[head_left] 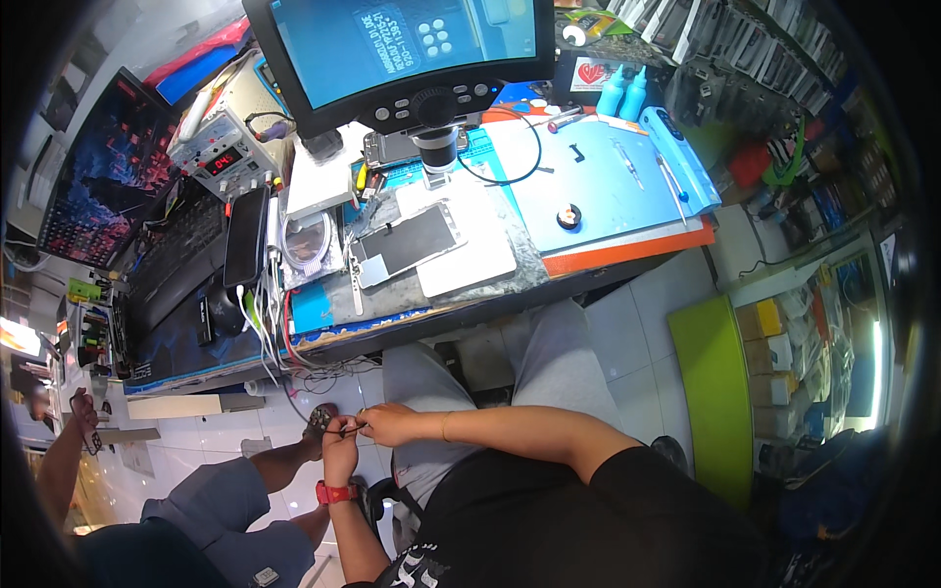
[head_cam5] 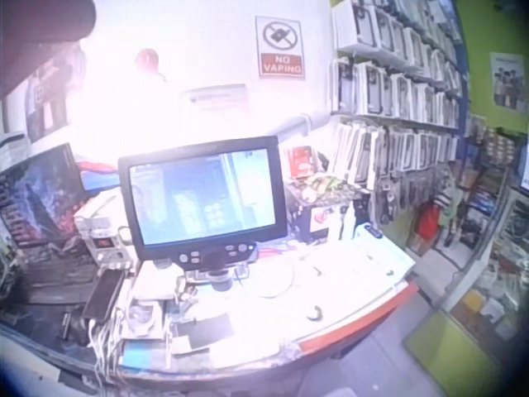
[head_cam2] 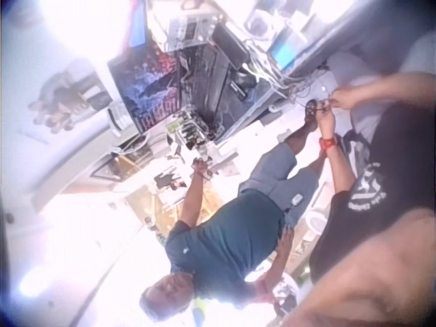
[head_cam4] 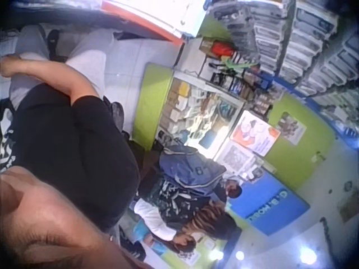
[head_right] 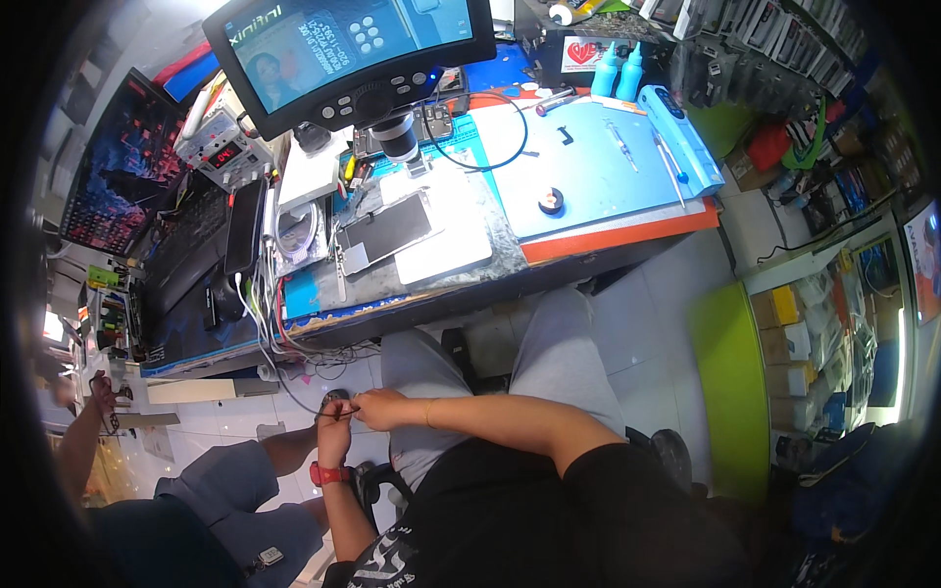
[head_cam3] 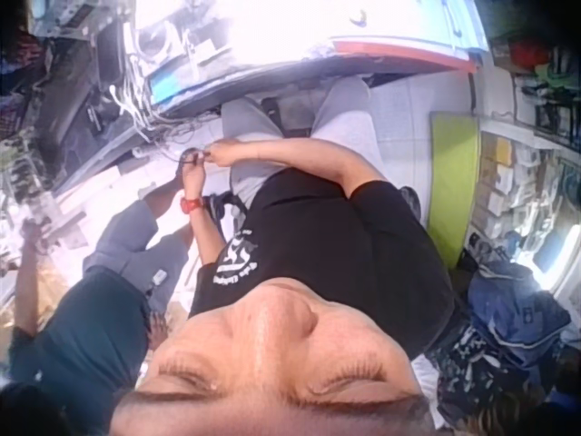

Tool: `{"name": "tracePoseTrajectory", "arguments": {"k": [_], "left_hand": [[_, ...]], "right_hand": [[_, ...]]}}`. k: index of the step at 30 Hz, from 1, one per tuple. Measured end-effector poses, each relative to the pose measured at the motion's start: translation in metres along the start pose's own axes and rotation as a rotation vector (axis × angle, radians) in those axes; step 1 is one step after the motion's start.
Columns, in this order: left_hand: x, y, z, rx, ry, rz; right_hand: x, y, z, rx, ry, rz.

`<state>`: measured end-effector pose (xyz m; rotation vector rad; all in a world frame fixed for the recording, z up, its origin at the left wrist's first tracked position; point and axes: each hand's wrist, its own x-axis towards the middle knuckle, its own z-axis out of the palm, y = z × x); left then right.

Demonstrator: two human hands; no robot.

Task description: The person uses a soldering iron and multimeter probes to work on a phone circuit board while observing the magnification on a digital microscope monitor.

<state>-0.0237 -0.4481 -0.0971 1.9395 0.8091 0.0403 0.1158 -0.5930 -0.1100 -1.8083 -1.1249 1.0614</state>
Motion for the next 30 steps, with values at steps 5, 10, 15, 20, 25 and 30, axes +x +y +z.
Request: {"name": "tracePoseTrajectory", "arguments": {"k": [5, 10, 15, 20, 25, 30], "left_hand": [[0.012, -0.001, -0.004, 0.009, -0.114, -0.179], [0.017, 0.009, 0.008, 0.269, 0.079, 0.212], [-0.015, 0.129, 0.0, 0.593, -0.095, 0.062], [-0.013, 0.241, 0.036, 0.413, 0.055, 0.663], [0.043, 0.292, 0.095, 0.502, 0.186, 1.107], [0.071, 0.308, 0.122, 0.641, 0.225, 1.08]], "right_hand": [[0.004, 0.006, -0.004, -0.002, -0.052, 0.034], [-0.005, 0.021, -0.011, 0.021, 0.054, -0.05], [-0.071, -0.002, -0.092, -0.076, -0.141, -0.03], [-0.129, 0.003, -0.147, -0.09, -0.051, -0.035], [-0.188, -0.021, -0.19, -0.175, 0.094, 0.063], [-0.243, -0.026, -0.203, -0.144, 0.406, 0.075]]}}
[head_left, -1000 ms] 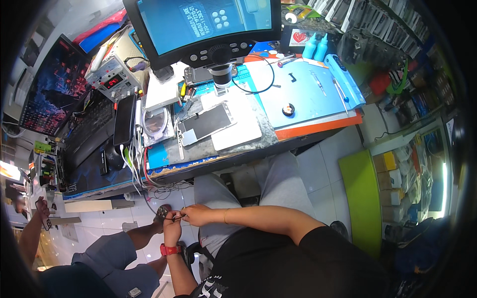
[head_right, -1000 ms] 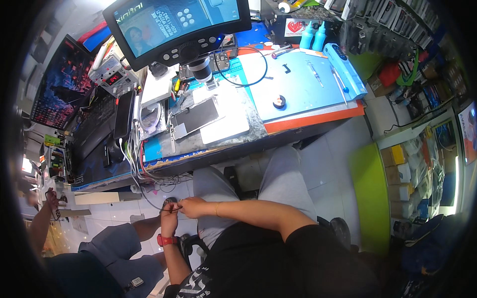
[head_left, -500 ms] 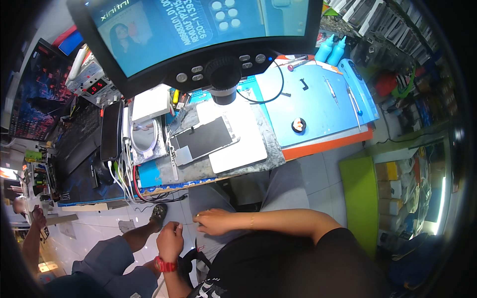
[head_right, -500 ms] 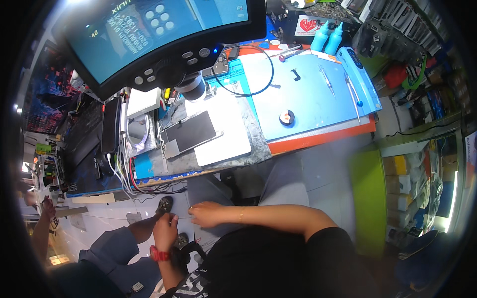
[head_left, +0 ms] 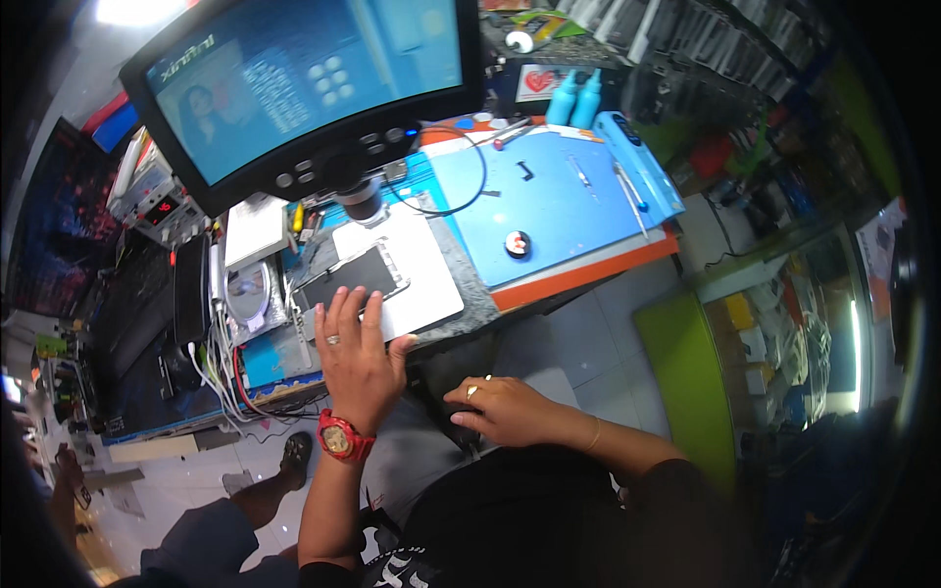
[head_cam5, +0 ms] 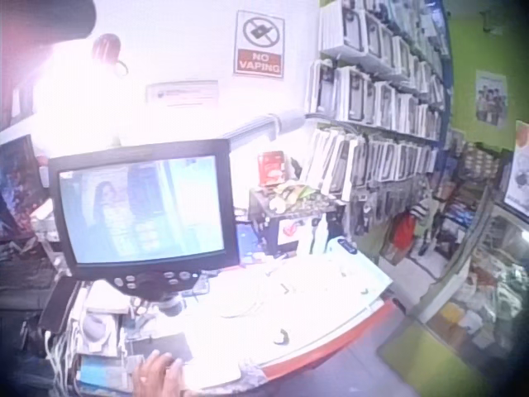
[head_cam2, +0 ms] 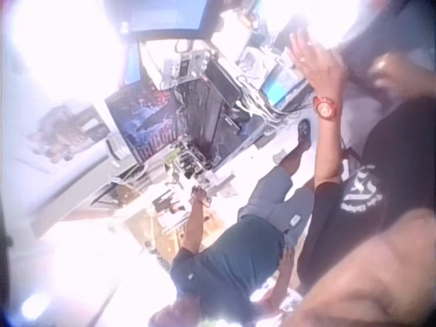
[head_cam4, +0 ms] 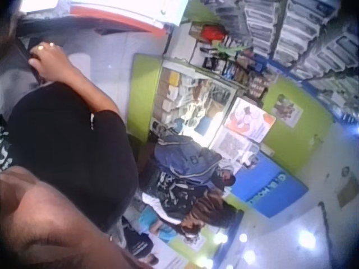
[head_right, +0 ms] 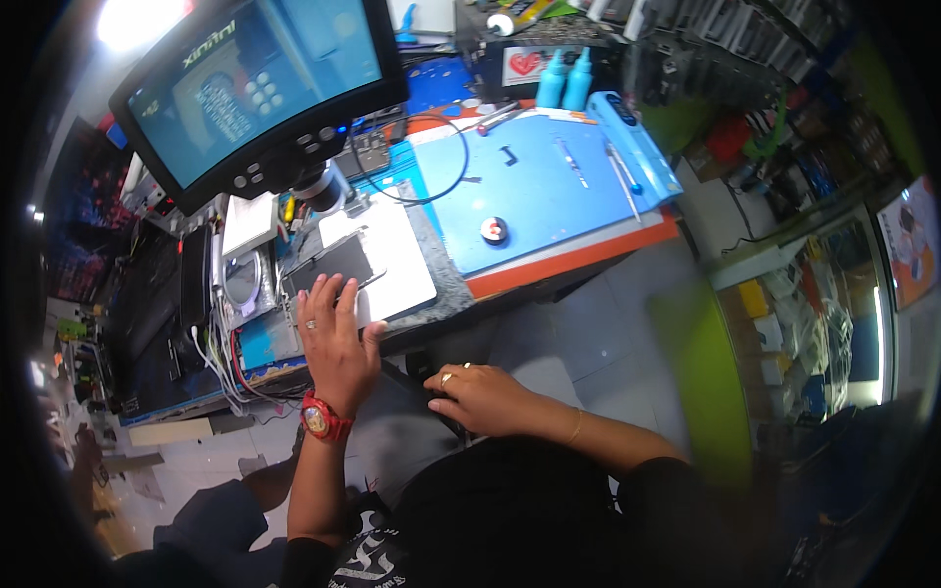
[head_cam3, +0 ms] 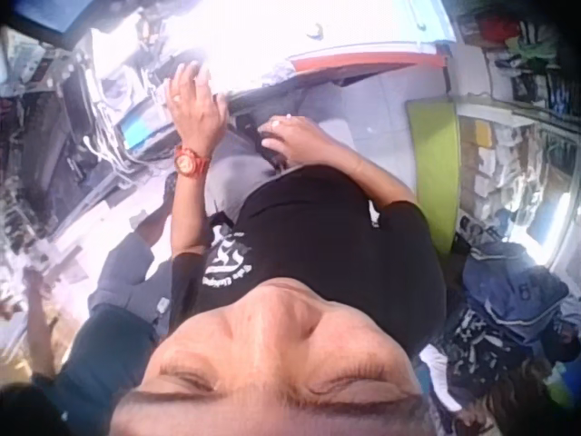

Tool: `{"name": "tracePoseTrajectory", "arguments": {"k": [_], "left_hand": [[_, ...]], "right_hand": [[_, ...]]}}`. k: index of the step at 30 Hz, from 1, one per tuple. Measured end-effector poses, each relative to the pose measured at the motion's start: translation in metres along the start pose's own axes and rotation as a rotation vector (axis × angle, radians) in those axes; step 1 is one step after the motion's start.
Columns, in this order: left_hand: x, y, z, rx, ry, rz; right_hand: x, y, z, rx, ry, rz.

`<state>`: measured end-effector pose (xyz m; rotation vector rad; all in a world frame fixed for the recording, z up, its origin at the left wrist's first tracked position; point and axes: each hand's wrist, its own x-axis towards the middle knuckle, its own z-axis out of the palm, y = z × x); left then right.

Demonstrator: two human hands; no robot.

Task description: The person uses a soldering iron and multimeter probes to work on a phone circuit board while observing the magnification on a digital microscope monitor.

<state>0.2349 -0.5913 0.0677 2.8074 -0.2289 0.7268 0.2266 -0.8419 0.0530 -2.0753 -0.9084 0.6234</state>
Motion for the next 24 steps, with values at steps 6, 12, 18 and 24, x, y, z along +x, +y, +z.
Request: {"name": "tracePoseTrajectory", "arguments": {"k": [6, 12, 18, 24], "left_hand": [[-0.003, -0.005, 0.012, -0.021, 0.017, 0.015], [-0.003, -0.007, 0.016, -0.023, 0.059, 0.033], [-0.005, -0.011, 0.014, -0.019, 0.094, 0.019], [-0.005, -0.009, 0.017, -0.032, 0.088, 0.027]], "right_hand": [[-0.042, 0.012, -0.026, 0.065, 0.39, -0.05], [-0.017, 0.015, -0.087, -0.375, 0.861, -0.144], [0.035, 0.025, -0.123, -0.377, 0.862, -0.129], [0.045, 0.039, -0.118, -0.408, 0.82, -0.07]]}}
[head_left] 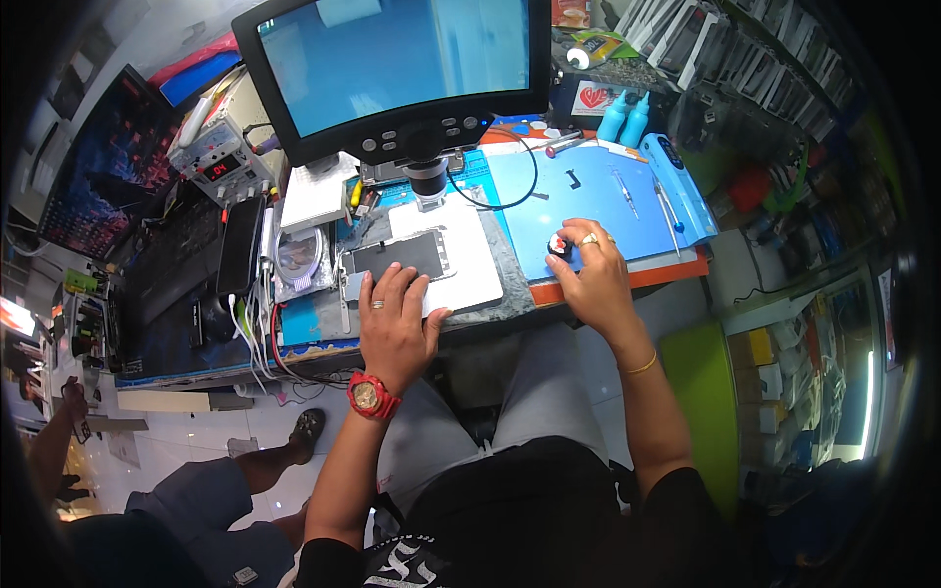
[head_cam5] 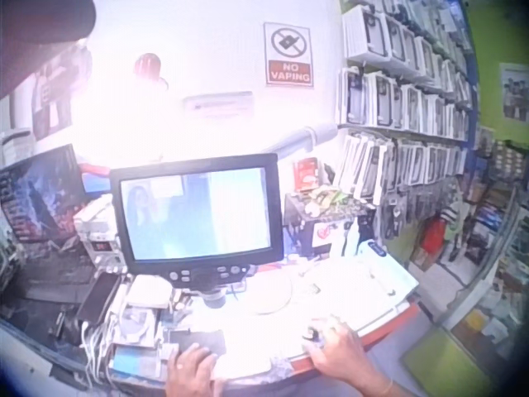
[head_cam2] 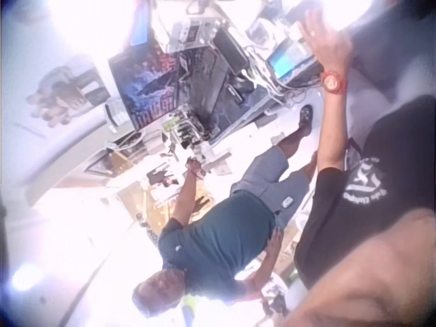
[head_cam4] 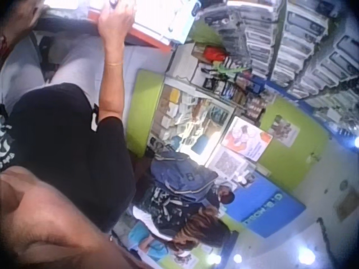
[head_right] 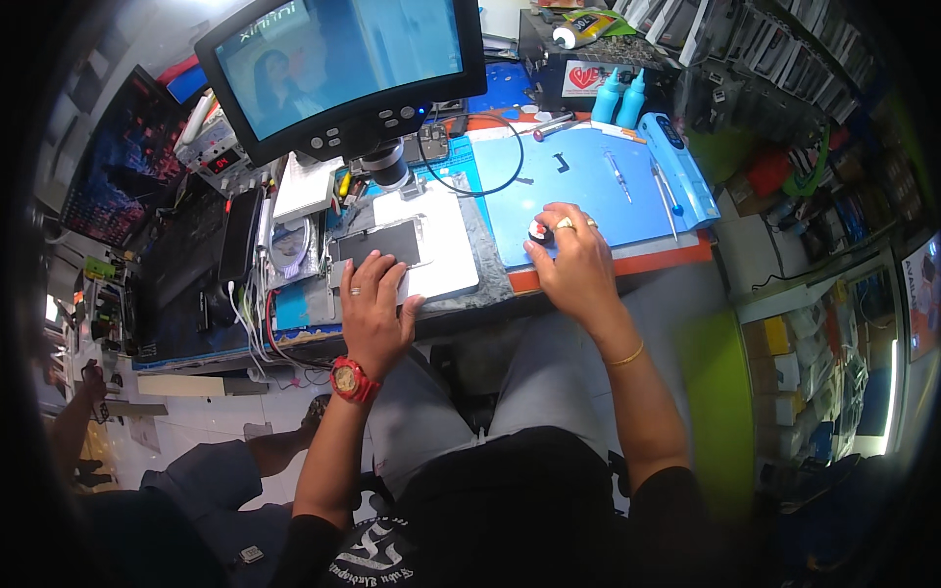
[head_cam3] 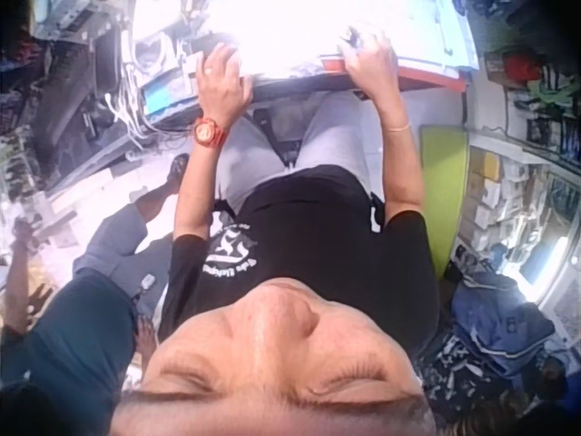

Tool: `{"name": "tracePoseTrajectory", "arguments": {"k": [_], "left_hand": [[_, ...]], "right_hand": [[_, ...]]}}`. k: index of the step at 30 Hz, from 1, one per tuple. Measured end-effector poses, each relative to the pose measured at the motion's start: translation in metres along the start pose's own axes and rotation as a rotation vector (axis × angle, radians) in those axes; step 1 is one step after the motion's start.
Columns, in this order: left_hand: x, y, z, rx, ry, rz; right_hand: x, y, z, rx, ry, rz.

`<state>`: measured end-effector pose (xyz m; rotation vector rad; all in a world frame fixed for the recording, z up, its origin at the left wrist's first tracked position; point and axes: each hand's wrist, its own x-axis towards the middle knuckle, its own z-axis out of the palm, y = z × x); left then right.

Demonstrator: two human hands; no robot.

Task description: The person uses a soldering iron and multimeter probes to work on a phone circuit board while observing the magnification on a digital microscope monitor.

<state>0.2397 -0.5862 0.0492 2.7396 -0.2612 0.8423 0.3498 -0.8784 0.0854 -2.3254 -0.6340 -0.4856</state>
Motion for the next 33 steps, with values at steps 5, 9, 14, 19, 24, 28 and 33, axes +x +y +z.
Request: {"name": "tracePoseTrajectory", "arguments": {"k": [5, 9, 14, 19, 24, 28, 33], "left_hand": [[-0.002, -0.002, 0.002, 0.024, -0.008, -0.007], [-0.004, -0.002, 0.004, 0.029, -0.001, -0.001], [-0.004, -0.005, 0.005, 0.049, 0.027, 0.012], [-0.002, -0.002, 0.005, 0.04, 0.025, 0.008], [-0.002, -0.001, 0.004, 0.016, 0.031, -0.005], [-0.011, -0.007, 0.01, 0.027, 0.08, 0.008], [-0.006, -0.003, 0.008, 0.03, 0.109, 0.021]], "right_hand": [[-0.001, 0.007, -0.008, 0.022, 0.182, -0.009], [0.011, 0.054, -0.037, -0.136, 0.327, 0.166], [0.052, 0.085, -0.049, -0.241, 0.126, 0.293], [0.086, 0.109, -0.036, -0.438, -0.07, 0.277], [0.093, 0.111, -0.03, -0.296, 0.163, 0.313], [0.066, 0.03, -0.011, 0.586, 0.381, 0.236], [0.036, -0.059, 0.032, 1.004, 0.257, 0.176]]}}
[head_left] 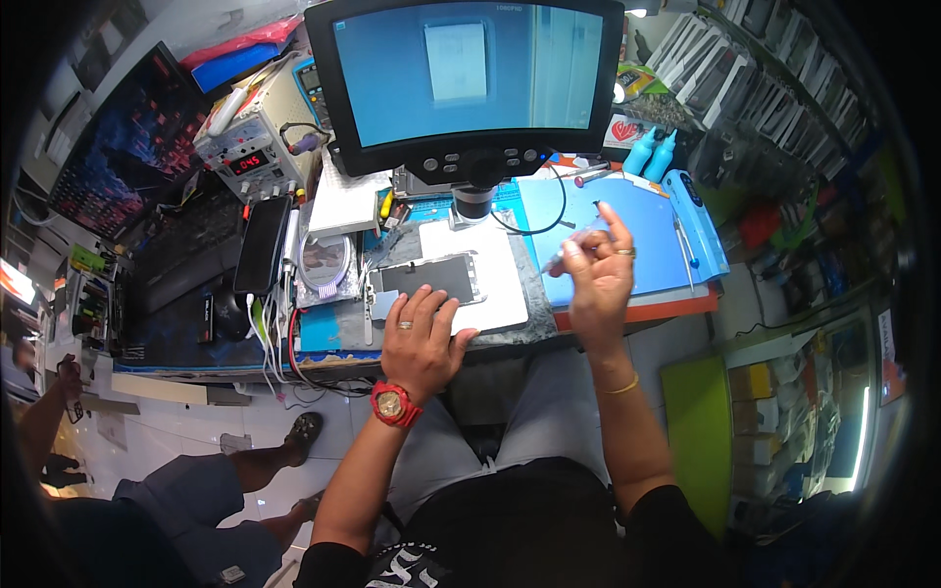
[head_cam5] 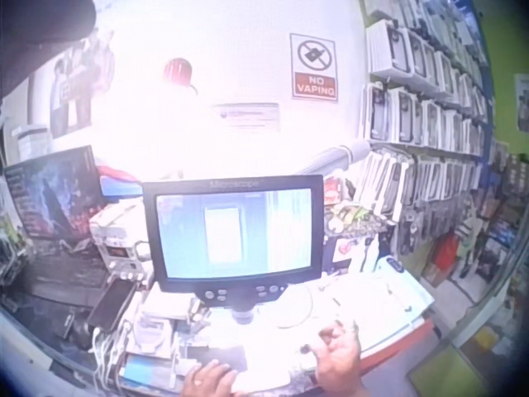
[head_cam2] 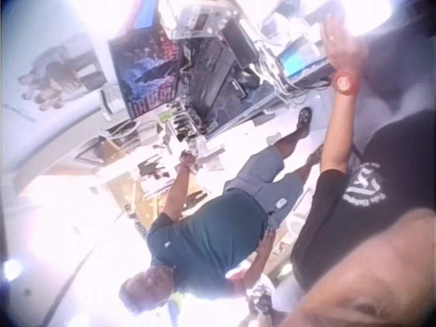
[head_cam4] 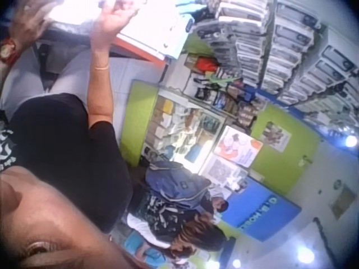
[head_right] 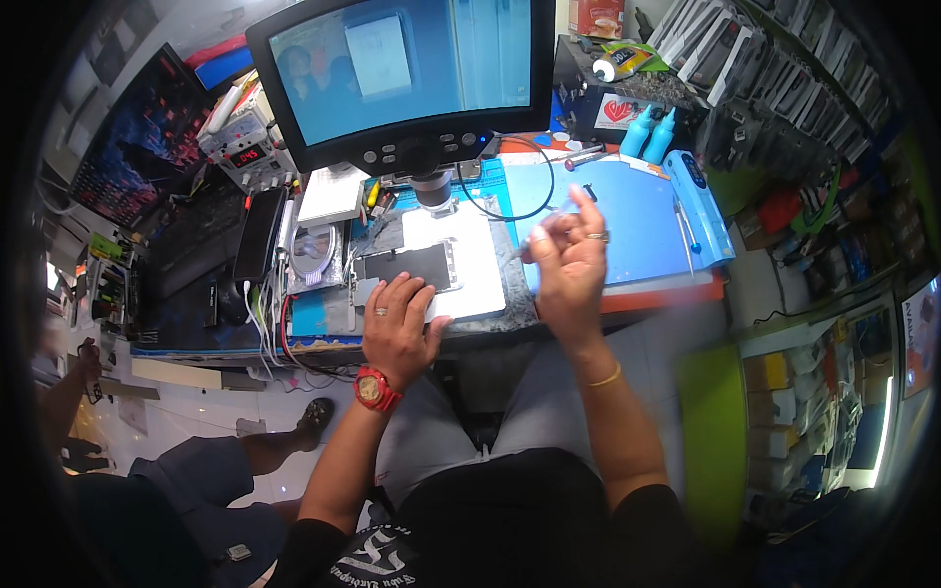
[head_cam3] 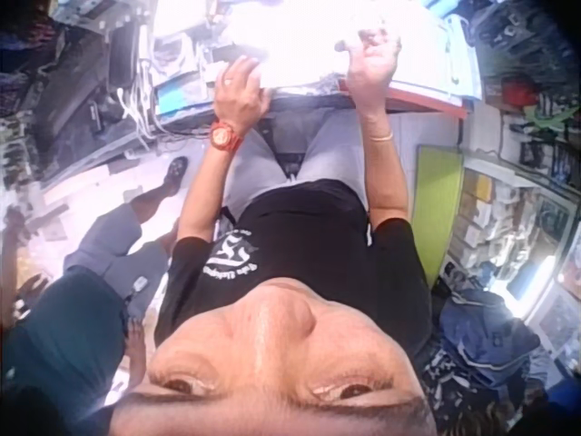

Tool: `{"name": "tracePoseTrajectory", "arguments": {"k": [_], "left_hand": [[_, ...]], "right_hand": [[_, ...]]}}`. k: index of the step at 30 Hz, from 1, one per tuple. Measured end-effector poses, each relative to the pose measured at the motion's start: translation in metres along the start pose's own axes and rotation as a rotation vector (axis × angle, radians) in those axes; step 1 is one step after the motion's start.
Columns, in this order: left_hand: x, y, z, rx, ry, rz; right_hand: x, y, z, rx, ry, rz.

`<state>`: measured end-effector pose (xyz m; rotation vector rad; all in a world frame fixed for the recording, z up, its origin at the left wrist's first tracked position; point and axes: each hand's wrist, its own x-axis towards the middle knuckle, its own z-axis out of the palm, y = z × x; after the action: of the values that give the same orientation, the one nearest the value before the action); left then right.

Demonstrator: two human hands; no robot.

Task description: The person uses a soldering iron and multimeter probes to work on a phone circuit board while observing the magnification on a digital microscope monitor.

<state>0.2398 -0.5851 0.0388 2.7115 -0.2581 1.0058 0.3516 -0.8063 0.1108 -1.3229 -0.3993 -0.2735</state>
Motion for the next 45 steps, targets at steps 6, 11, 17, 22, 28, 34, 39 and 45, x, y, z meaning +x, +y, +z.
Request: {"name": "tracePoseTrajectory", "arguments": {"k": [6, 11, 17, 22, 28, 34, 39, 45], "left_hand": [[0.001, 0.0, 0.002, 0.001, 0.018, -0.001], [0.001, 0.0, 0.0, 0.012, 0.025, 0.016], [0.002, 0.001, -0.001, 0.024, 0.036, 0.022], [0.003, 0.002, -0.002, 0.021, 0.047, 0.026], [0.002, 0.002, -0.001, 0.012, 0.071, 0.027], [0.002, 0.002, -0.001, 0.012, 0.084, 0.034], [0.002, 0.003, -0.001, 0.005, 0.087, 0.032], [0.001, 0.002, 0.0, 0.012, 0.087, 0.03]], "right_hand": [[-0.007, 0.046, 0.047, 0.193, 0.101, 0.067], [-0.002, 0.054, 0.051, 0.192, 0.062, 0.135], [0.001, 0.059, 0.055, 0.211, 0.04, 0.113], [-0.001, 0.061, 0.055, 0.194, 0.069, 0.057], [-0.006, 0.064, 0.053, 0.174, 0.098, 0.014], [-0.008, 0.063, 0.054, 0.149, 0.102, -0.003], [-0.006, 0.064, 0.055, 0.166, 0.121, -0.01], [-0.006, 0.064, 0.054, 0.123, 0.109, 0.001]]}}
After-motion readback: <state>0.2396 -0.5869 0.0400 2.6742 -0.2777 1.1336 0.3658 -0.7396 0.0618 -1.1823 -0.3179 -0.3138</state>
